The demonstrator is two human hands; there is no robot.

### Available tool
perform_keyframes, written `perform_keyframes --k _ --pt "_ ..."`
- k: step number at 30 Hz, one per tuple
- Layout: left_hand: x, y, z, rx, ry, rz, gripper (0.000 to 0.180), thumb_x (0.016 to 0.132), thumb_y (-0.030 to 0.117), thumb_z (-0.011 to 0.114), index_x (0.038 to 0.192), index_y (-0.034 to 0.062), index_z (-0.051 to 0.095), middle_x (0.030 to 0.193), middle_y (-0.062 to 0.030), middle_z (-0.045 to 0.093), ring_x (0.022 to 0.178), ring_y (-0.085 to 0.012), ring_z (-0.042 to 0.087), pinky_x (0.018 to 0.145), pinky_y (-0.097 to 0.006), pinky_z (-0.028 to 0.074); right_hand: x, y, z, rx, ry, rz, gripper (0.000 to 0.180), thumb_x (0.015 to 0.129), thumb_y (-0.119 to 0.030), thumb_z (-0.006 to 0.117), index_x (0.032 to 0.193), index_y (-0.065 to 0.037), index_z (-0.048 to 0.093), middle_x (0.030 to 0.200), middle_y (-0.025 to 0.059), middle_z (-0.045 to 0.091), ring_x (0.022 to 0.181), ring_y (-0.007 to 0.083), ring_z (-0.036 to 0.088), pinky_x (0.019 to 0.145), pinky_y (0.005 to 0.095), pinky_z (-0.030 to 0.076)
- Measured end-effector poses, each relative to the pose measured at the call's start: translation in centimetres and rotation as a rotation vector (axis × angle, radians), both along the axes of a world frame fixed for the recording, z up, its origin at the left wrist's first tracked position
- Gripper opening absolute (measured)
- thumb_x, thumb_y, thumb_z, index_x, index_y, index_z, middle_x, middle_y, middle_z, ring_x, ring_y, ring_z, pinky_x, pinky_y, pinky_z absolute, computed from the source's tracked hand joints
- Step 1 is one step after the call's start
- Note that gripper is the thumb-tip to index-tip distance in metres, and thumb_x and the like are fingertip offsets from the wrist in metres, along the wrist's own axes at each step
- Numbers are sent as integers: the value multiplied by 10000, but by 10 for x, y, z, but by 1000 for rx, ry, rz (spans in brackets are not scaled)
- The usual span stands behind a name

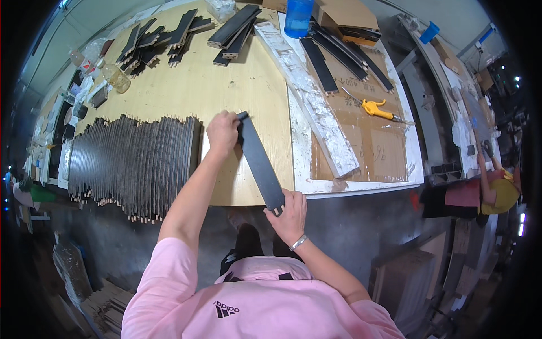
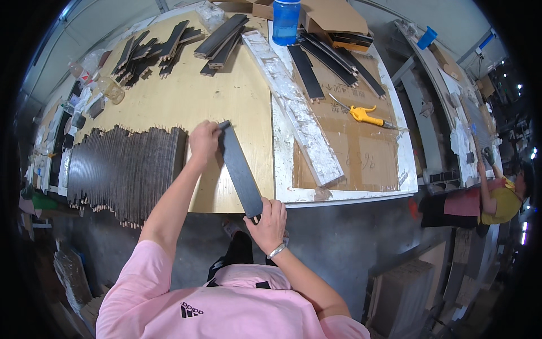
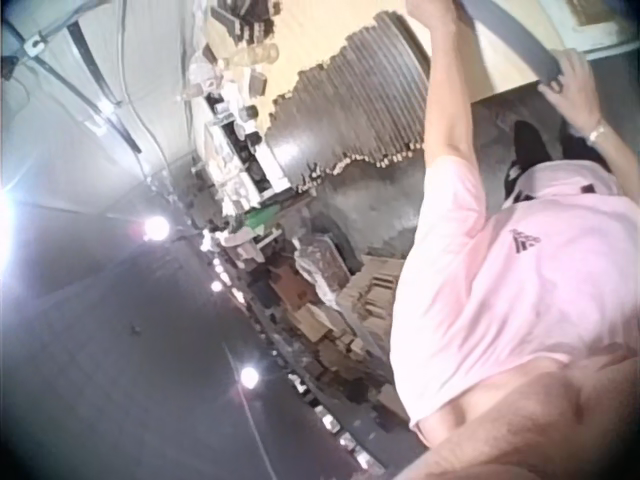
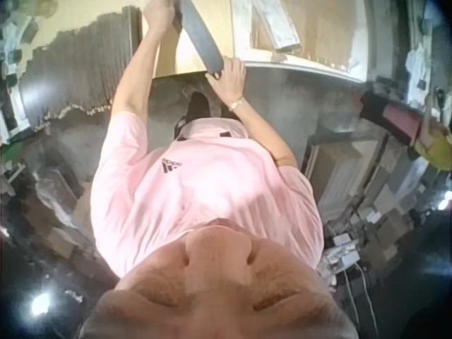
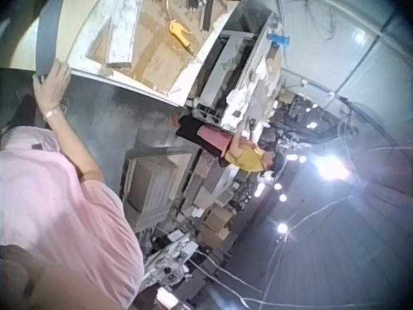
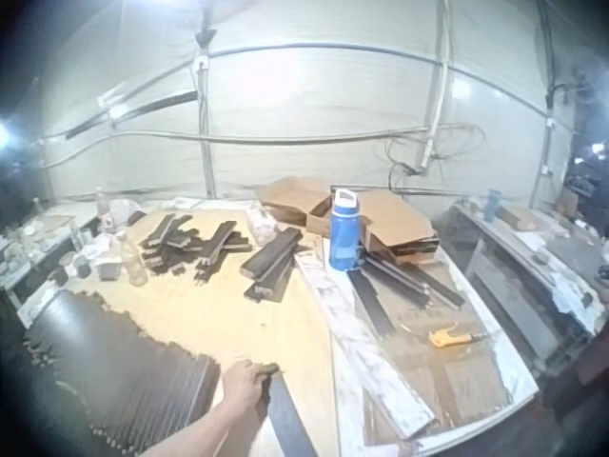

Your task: The person aligns several black wood slats on a work surface, uses a yellow utility knife to cut along the edge of the slats, and applies a dark liquid finish to a small wood block using a brush and cloth.

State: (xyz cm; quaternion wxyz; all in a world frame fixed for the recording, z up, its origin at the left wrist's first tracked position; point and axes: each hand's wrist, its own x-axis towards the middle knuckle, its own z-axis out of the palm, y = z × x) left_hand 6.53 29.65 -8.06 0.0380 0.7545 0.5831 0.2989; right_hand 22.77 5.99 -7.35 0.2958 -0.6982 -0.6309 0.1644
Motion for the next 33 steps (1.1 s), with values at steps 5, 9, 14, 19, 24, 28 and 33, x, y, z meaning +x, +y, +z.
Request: perform_keyframes --k 5,9,14,19,24,28,33 --pt "14 -126 8 -17 -3 -357 55 695 41 633 691 95 620 718 -76 549 699 -260 594 559 -393 494 -1 0 -3 39 50 -37 663 612 -178 833 1152 -4 490 1047 161 473 984 345 466 867 446 392" --pt "17 -129 13 -71 -24 -412 56 676 40 644 687 94 645 687 -71 558 689 -252 614 578 -380 505 -1 -3 -8 72 105 -66 595 607 -160 838 1055 -16 475 1043 161 470 981 353 461 866 448 390" --pt "15 -33 -1 50 -32 -37 31 752 62 643 744 81 620 763 -81 584 750 -295 596 637 -426 493 1 -3 -15 81 108 -61 568 598 -156 847 975 -29 442 1026 159 466 961 353 456 854 444 387" --pt "34 -149 2 -18 -44 -375 57 691 41 635 694 79 593 691 -91 526 696 -286 585 539 -410 477 3 -9 -20 86 224 -94 566 590 -87 833 964 -30 412 1027 169 466 960 362 460 850 444 394" --pt "38 -181 18 -70 -125 -512 66 685 48 646 668 77 588 669 -94 515 648 -273 577 537 -405 469 28 -41 -25 151 285 -117 497 608 -3 769 961 -29 420 1071 184 462 1002 377 477 873 443 406" --pt "41 -147 16 27 -100 -268 73 668 32 648 681 72 588 671 -91 518 641 -278 567 547 -400 465 49 -60 -26 89 248 -215 468 608 44 727 961 -30 429 1070 187 458 1026 368 482 903 421 405" --pt "44 -223 19 -141 -99 -686 85 636 54 675 655 94 602 668 -65 524 634 -255 570 548 -376 471 62 -48 -17 127 225 -282 440 645 28 706 1012 -16 466 1071 185 468 1029 362 477 914 427 398"
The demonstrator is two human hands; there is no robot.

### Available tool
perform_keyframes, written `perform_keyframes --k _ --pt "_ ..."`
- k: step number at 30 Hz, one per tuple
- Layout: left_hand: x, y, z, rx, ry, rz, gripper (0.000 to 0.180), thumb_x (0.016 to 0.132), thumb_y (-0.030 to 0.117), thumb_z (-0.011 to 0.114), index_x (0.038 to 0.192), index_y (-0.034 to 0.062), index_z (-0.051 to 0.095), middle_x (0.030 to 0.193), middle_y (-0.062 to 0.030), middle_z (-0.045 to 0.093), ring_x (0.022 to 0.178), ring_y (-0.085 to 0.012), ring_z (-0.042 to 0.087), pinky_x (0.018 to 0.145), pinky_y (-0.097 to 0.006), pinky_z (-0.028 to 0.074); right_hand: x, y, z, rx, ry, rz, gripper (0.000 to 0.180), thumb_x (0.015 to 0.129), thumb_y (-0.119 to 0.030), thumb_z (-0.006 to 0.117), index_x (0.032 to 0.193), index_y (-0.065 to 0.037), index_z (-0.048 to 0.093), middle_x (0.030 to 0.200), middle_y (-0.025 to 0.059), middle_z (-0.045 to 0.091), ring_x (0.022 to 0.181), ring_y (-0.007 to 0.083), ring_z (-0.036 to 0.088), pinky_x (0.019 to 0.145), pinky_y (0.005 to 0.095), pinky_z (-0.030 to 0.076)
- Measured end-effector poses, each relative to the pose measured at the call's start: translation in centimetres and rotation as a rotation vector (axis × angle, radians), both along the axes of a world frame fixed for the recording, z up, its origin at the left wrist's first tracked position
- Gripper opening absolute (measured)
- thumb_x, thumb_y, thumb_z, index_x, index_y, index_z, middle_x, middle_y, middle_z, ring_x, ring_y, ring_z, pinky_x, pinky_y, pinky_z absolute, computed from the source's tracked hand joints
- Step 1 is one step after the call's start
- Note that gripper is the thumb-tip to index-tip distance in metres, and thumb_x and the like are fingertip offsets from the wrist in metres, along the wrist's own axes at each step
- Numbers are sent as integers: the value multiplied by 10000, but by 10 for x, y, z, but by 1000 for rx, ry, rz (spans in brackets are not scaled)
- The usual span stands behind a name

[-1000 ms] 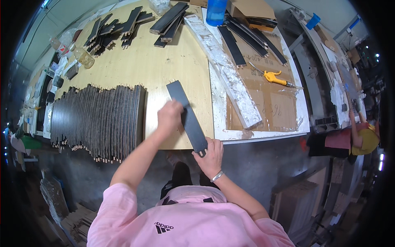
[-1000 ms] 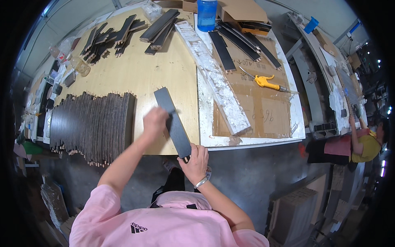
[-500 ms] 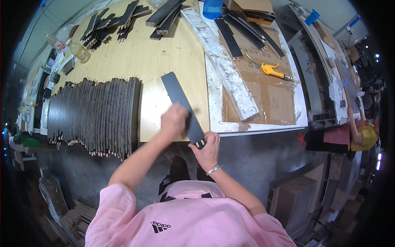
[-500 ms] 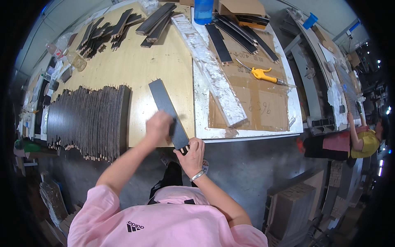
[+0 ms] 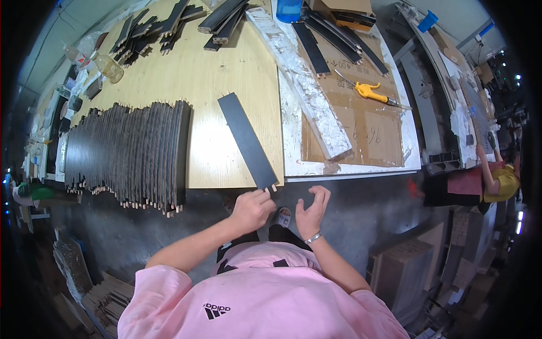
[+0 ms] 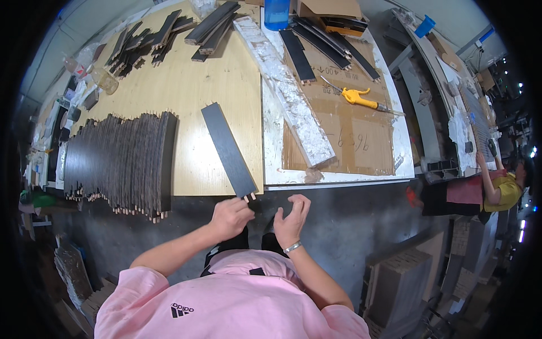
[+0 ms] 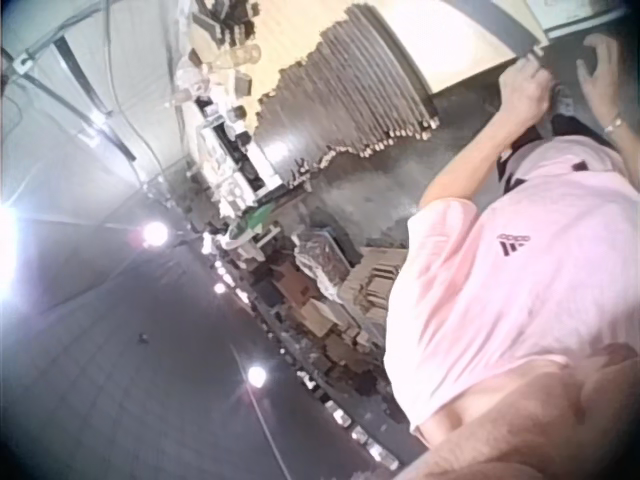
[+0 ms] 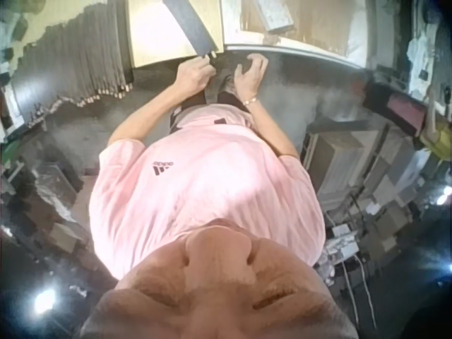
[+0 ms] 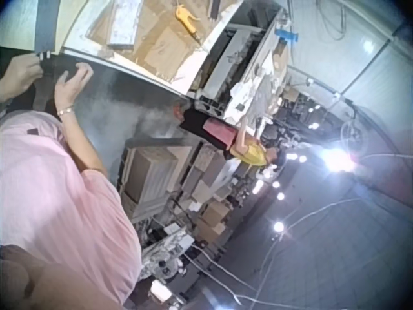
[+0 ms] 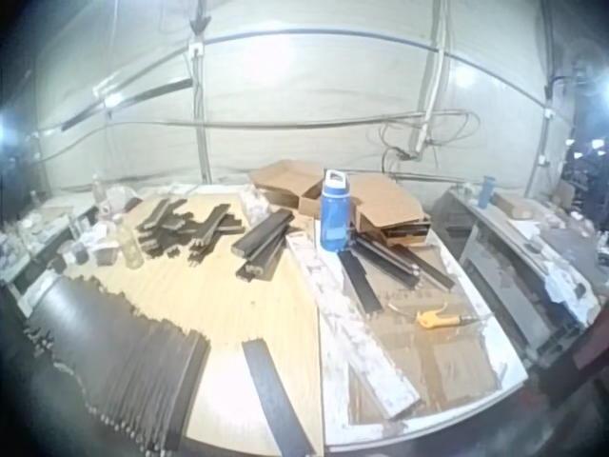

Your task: The person aligns several black wood slats on a work surface, uses a yellow utility knife to cut along the edge of the slats, and applies a dark liquid finish to a small wood block using a brush and cloth.

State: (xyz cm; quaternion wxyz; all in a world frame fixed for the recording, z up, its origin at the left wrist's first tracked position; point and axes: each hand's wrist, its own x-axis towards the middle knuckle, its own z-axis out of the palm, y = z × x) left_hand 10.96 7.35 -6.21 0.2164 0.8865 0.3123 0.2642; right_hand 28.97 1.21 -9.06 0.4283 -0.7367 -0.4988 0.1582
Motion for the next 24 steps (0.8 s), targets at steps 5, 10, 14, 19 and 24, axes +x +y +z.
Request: perform_keyframes --k 5,10,14,19,24 --pt "-24 35 12 -86 -130 467 78 691 -19 716 729 10 654 655 -117 555 597 -268 568 540 -349 443 -34 35 17 0 -243 262 597 684 -229 771 1168 -15 496 1118 161 492 1050 346 469 888 446 379" --pt "-29 73 14 -59 -97 441 82 697 34 718 731 49 645 686 -98 558 659 -280 588 569 -389 469 -63 57 26 -159 -248 281 642 651 -213 799 1177 2 500 1063 158 485 1023 331 465 890 433 382" --pt "-27 100 -5 40 63 293 88 708 84 715 754 79 639 735 -90 557 727 -281 599 597 -394 493 -58 34 26 -142 -283 258 637 639 -208 800 1156 2 492 1025 149 474 977 328 475 831 434 399" --pt "-47 219 -7 -11 158 723 70 772 138 669 772 68 663 831 -120 631 815 -314 622 707 -443 493 -54 19 27 -158 -236 263 615 637 -181 802 1138 9 498 1031 159 481 960 331 493 823 423 434" --pt "-59 238 6 -34 -27 821 83 777 121 687 807 43 683 803 -94 652 730 -257 643 673 -361 490 -46 10 26 -291 314 346 392 815 -157 648 1115 61 522 995 175 587 874 261 607 756 370 512"
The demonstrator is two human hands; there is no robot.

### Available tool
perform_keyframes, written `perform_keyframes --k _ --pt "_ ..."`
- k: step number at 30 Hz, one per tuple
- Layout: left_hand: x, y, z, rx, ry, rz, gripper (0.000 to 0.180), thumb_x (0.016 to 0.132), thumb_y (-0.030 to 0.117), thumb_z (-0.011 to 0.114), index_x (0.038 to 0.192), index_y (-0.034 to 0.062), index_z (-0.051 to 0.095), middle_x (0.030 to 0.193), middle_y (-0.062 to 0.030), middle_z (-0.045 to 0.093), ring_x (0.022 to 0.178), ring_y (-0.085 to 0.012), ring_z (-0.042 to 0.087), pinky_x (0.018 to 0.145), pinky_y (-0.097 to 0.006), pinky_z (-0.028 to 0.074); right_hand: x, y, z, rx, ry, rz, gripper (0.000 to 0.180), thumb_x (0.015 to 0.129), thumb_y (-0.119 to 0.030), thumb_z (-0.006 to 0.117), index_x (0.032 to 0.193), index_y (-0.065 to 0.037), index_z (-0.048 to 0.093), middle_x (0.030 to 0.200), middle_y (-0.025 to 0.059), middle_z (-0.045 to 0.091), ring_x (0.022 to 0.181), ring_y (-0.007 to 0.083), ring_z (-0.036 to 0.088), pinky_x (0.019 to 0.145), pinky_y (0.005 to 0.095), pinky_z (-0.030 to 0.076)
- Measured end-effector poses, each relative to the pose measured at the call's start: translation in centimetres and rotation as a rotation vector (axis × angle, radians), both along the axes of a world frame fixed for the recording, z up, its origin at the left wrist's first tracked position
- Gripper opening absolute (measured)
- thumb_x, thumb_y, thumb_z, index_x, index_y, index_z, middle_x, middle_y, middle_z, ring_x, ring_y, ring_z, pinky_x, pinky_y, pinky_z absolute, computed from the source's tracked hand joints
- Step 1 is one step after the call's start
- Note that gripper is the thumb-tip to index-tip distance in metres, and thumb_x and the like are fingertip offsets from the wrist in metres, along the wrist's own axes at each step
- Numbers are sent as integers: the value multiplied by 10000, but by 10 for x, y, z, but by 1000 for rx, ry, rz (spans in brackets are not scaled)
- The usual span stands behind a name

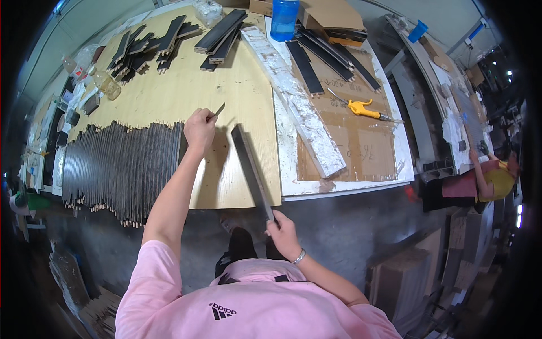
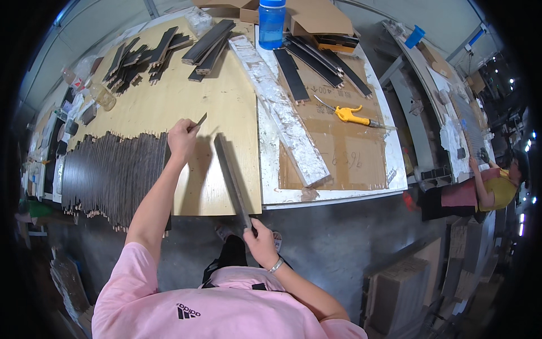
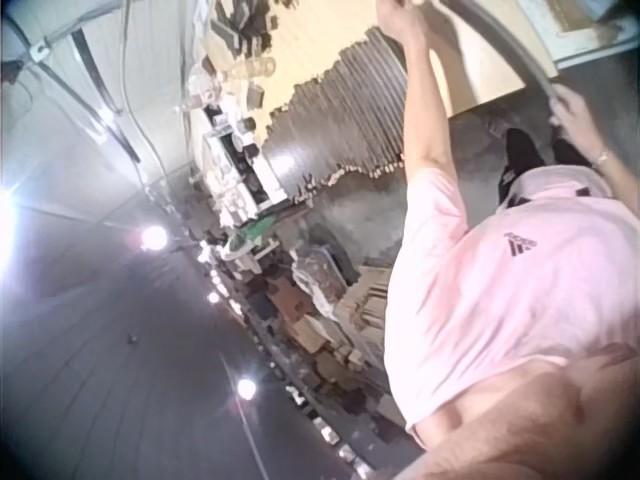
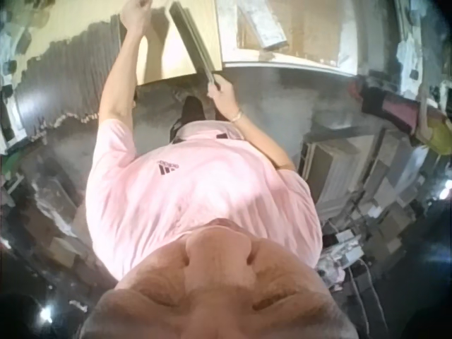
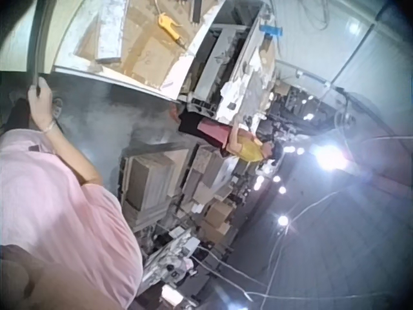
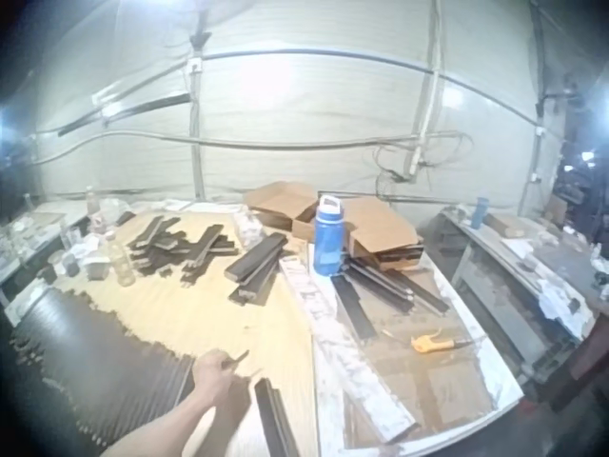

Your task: The person aligns several black wood slats on a work surface, uses a yellow utility knife to cut along the edge of the slats, and applies a dark liquid finish to a small wood block using a brush and cloth.

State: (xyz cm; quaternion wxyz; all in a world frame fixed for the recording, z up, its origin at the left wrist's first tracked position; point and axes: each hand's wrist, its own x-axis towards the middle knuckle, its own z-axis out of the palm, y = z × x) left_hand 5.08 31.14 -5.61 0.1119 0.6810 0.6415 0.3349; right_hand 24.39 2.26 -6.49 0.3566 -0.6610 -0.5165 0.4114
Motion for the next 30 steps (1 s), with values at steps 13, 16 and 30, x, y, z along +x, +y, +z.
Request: perform_keyframes --k 13,16,30 --pt "49 -75 -25 155 159 -415 36 731 61 652 737 79 621 748 -71 561 733 -271 585 615 -391 492 13 1 -28 -369 1143 -169 375 960 -208 297 1104 29 549 991 194 656 851 271 664 780 382 547" --pt "50 -164 -13 114 88 -671 109 649 13 650 710 100 627 692 -75 544 662 -272 576 543 -395 475 16 3 -30 -422 1182 -155 433 987 -297 288 1134 20 545 1043 186 653 891 264 658 817 403 542" --pt "56 -203 -12 126 64 -786 79 654 56 627 683 103 570 682 -75 510 628 -261 544 529 -384 455 35 11 -31 -529 1363 -56 876 947 -674 104 1306 31 482 1202 202 609 1098 293 602 940 445 480"
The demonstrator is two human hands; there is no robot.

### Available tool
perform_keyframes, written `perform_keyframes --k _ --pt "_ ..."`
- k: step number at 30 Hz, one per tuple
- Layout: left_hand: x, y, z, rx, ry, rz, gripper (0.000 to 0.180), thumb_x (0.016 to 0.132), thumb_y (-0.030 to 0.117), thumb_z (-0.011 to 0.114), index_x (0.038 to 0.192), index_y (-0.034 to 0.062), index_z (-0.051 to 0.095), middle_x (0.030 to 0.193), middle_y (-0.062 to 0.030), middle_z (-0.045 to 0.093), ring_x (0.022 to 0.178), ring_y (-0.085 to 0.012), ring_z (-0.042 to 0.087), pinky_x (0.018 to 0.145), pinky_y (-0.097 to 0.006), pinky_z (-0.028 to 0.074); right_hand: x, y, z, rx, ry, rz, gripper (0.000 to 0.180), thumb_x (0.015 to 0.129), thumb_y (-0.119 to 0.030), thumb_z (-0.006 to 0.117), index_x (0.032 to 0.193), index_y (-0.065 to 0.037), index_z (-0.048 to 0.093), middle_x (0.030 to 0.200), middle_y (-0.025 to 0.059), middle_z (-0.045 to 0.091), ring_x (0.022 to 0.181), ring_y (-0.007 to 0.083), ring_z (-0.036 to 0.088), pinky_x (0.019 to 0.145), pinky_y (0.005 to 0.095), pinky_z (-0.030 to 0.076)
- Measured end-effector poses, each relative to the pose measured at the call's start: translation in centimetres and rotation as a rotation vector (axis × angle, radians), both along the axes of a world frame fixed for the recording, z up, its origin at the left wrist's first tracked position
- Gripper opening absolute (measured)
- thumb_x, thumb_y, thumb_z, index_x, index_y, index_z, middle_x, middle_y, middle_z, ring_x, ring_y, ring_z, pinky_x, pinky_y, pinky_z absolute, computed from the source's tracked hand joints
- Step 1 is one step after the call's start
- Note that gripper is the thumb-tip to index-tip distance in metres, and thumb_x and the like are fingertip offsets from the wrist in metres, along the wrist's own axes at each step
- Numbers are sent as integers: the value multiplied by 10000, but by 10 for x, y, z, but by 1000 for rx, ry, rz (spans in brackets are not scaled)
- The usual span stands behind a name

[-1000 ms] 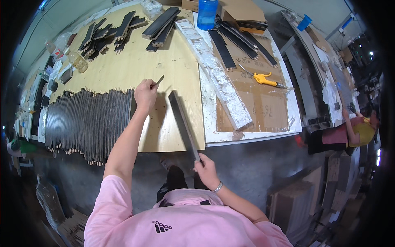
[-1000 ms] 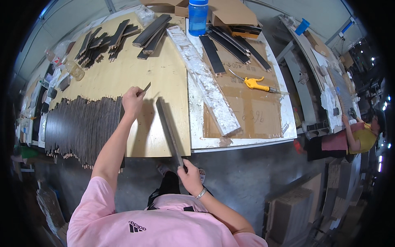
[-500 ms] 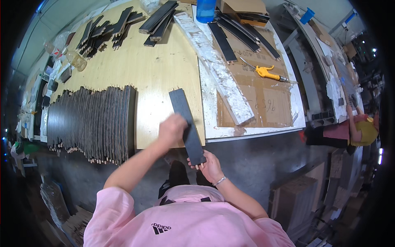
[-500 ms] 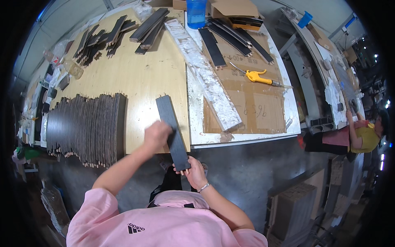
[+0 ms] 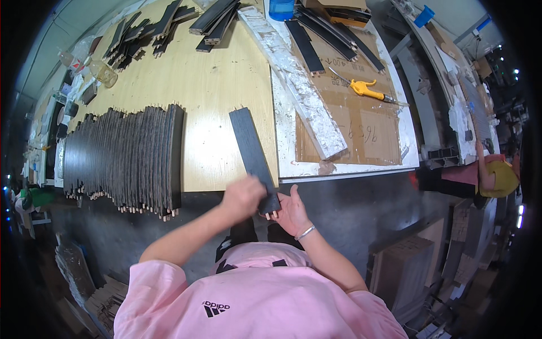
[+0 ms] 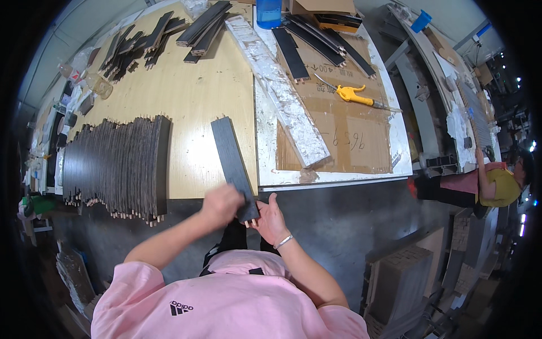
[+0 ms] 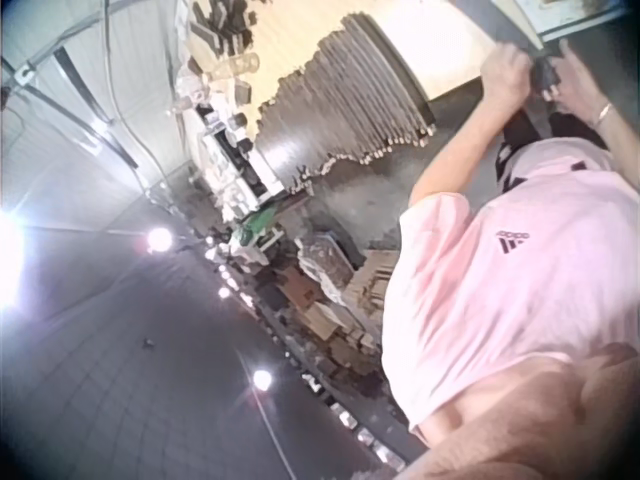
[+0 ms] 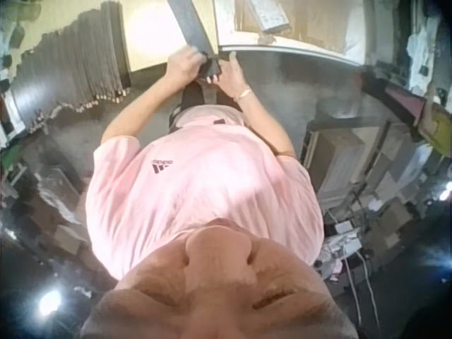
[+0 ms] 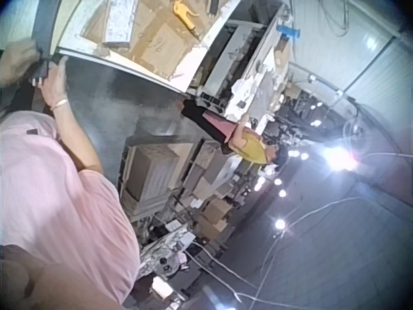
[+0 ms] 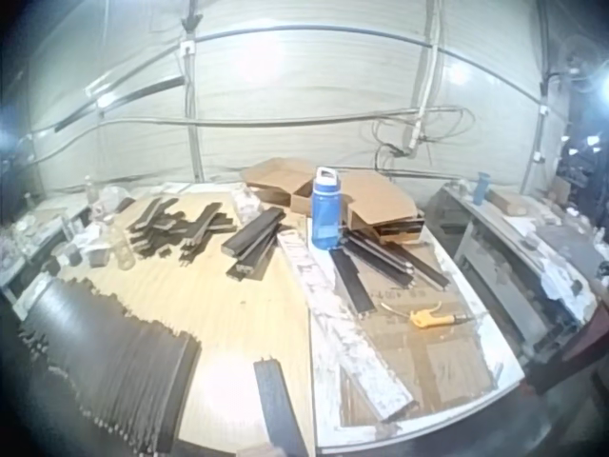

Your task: The person aligns several black wood slats on a work surface, uses a yellow utility knife to cut along the edge of the slats, and applies a dark liquid finish to a small wood block using a brush and cloth.

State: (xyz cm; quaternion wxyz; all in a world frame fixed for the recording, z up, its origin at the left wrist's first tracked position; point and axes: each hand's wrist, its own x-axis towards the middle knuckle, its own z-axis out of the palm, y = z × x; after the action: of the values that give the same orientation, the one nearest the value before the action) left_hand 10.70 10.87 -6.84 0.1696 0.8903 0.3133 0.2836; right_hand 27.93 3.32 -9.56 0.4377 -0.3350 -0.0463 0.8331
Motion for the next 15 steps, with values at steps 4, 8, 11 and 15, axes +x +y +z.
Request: perform_keyframes --k 4,8,11,15 --pt "-12 -50 21 -156 -51 -168 100 626 47 704 703 89 656 643 -53 517 595 -239 549 520 -376 457 6 2 -5 6 -25 37 800 971 -628 153 1256 20 527 1145 152 643 1018 240 625 866 393 504" --pt "-10 -4 14 -120 -21 85 81 679 68 698 694 81 620 697 -62 535 637 -253 559 537 -384 458 1 3 1 58 -217 87 436 1027 -376 389 1177 -4 561 1070 129 660 892 202 652 746 314 529" --pt "-3 30 1 -78 -50 104 92 698 81 712 715 76 621 710 -70 550 652 -274 572 554 -386 468 0 -7 11 53 -175 53 287 1005 -230 467 1164 -4 543 1036 136 656 851 203 656 719 302 532" --pt "-5 103 -5 -231 -28 491 88 728 121 709 766 84 640 787 -87 603 775 -295 614 665 -410 491 5 -21 20 26 -241 73 294 1002 -209 463 1190 11 515 1045 153 653 866 218 660 761 329 542"
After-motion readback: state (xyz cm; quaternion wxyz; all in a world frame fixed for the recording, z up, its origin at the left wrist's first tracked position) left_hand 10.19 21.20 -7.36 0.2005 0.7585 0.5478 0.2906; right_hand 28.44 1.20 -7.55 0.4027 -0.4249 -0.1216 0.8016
